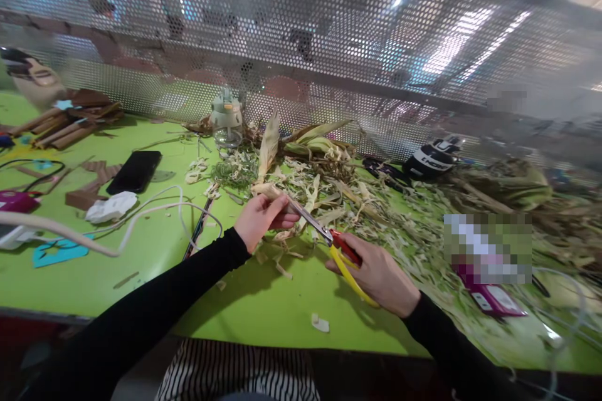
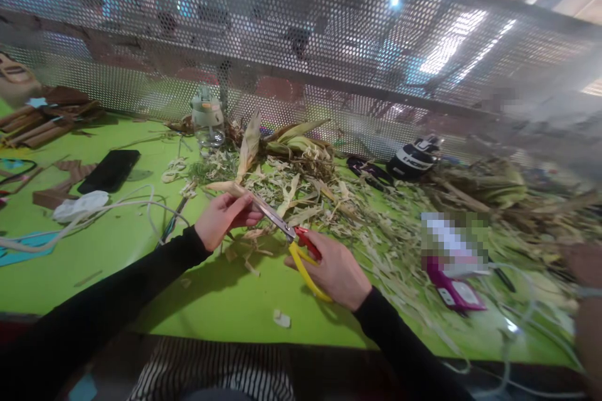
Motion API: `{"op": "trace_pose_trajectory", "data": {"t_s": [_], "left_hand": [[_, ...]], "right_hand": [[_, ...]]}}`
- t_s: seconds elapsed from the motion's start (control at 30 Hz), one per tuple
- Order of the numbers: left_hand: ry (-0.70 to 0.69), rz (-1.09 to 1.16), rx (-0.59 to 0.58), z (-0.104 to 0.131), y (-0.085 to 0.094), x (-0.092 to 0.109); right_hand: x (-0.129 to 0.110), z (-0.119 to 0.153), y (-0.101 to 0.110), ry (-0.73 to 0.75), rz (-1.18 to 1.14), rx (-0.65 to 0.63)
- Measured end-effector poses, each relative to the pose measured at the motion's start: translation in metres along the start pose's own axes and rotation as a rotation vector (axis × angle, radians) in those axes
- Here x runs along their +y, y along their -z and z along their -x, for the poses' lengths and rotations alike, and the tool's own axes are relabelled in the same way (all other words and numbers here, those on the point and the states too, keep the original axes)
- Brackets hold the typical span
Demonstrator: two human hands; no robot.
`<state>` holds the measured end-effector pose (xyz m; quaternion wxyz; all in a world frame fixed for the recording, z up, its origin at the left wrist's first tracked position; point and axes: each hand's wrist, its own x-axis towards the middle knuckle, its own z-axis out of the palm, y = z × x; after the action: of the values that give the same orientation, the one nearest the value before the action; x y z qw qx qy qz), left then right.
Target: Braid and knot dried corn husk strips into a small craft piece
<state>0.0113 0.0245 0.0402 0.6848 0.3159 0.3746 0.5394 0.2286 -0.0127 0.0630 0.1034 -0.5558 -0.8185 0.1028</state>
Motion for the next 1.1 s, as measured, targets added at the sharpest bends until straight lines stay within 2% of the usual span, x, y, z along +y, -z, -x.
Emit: {"op": "trace_pose_trajectory", "data": {"t_s": [0.57, 0.8, 0.87, 0.97, 1.03, 1.1], "left_hand": [[0.027, 0.019, -0.058, 0.002, 0.001, 0.0], [0.024, 0.097, -0.007, 0.001, 0.001, 0.001], [0.012, 0.093, -0.028, 0.001, 0.003, 0.001], [0.011, 0.072, -0.035, 0.0, 0.005, 0.001], [0.036, 0.04, -0.036, 0.0, 0.006, 0.002], [0.059, -0.006, -0.055, -0.001, 0.007, 0.002]], "right_hand": [[0.006, 0.005, -0.004, 0.005, -0.098, 0.055], [0.006, 0.01, -0.002, -0.054, -0.023, 0.074], [0.014, 0.009, 0.0, -0.078, 0.01, 0.056], [0.04, 0.005, 0.004, -0.143, 0.107, 0.061], [0.058, 0.002, 0.007, -0.205, 0.213, 0.086], [0.067, 0.0, 0.01, -0.187, 0.334, 0.166]]}}
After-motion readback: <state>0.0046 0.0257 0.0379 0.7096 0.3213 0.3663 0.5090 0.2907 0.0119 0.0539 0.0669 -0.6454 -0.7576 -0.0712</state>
